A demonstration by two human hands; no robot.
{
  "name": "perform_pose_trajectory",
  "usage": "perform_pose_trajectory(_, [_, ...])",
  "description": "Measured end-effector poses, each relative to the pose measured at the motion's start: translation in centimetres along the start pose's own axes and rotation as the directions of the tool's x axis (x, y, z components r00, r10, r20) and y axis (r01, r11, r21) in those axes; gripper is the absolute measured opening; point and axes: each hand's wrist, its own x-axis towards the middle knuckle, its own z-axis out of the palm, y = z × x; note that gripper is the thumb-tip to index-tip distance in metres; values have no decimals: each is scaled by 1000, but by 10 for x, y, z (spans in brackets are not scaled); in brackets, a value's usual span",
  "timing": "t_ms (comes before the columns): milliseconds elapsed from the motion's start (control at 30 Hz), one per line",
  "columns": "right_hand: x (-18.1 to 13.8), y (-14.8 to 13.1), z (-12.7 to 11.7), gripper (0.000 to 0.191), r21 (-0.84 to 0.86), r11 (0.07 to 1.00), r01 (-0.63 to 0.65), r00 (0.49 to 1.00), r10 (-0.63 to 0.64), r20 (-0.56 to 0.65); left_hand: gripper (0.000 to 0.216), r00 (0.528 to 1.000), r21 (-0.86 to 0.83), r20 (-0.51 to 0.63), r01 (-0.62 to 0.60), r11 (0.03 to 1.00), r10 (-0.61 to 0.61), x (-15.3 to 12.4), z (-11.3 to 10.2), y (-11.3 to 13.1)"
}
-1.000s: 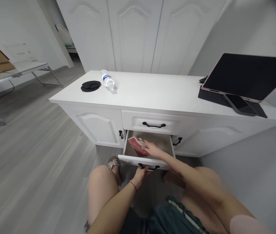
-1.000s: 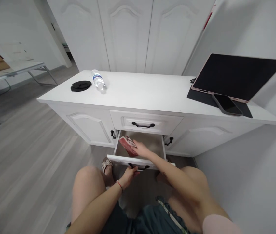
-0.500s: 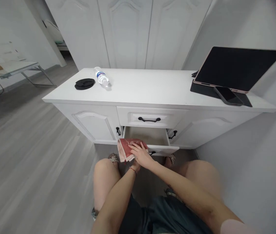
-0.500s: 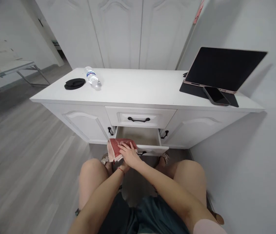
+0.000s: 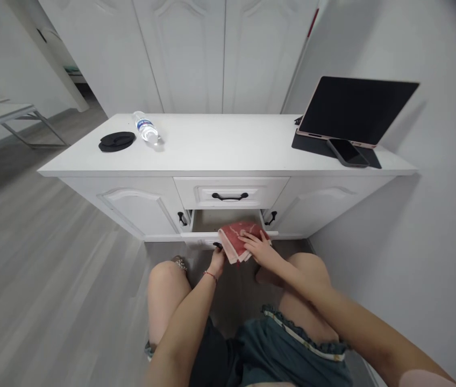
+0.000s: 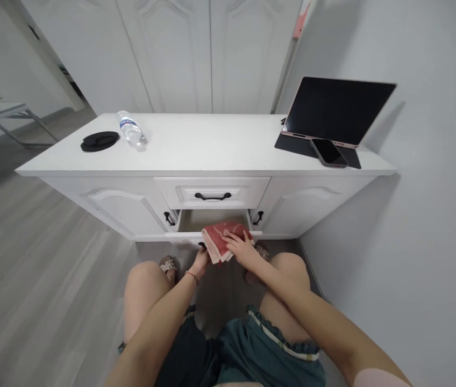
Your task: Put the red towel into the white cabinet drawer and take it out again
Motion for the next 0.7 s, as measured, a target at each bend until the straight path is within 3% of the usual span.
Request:
perform_pose_trajectory(167, [-25, 21, -3, 46, -12, 996, -87, 996, 87, -16, 24, 1000, 54, -3, -9, 999, 9, 2, -6, -2])
perform_pose_trajectory(333, [-34, 15, 3, 51, 5, 981, -194, 975, 193, -114, 26, 999, 57, -10, -45, 997, 46, 3, -5, -5])
perform_pose_trajectory(533, [-38, 5, 12, 44, 57, 927, -371, 890, 373, -262, 30, 997, 55, -28, -64, 996, 65, 2, -3, -6])
perform_pose_trajectory(700, [-42, 3, 24, 39, 125, 873, -471, 820, 486, -303, 30, 996, 62, -56, -68, 996, 72, 2, 0, -5])
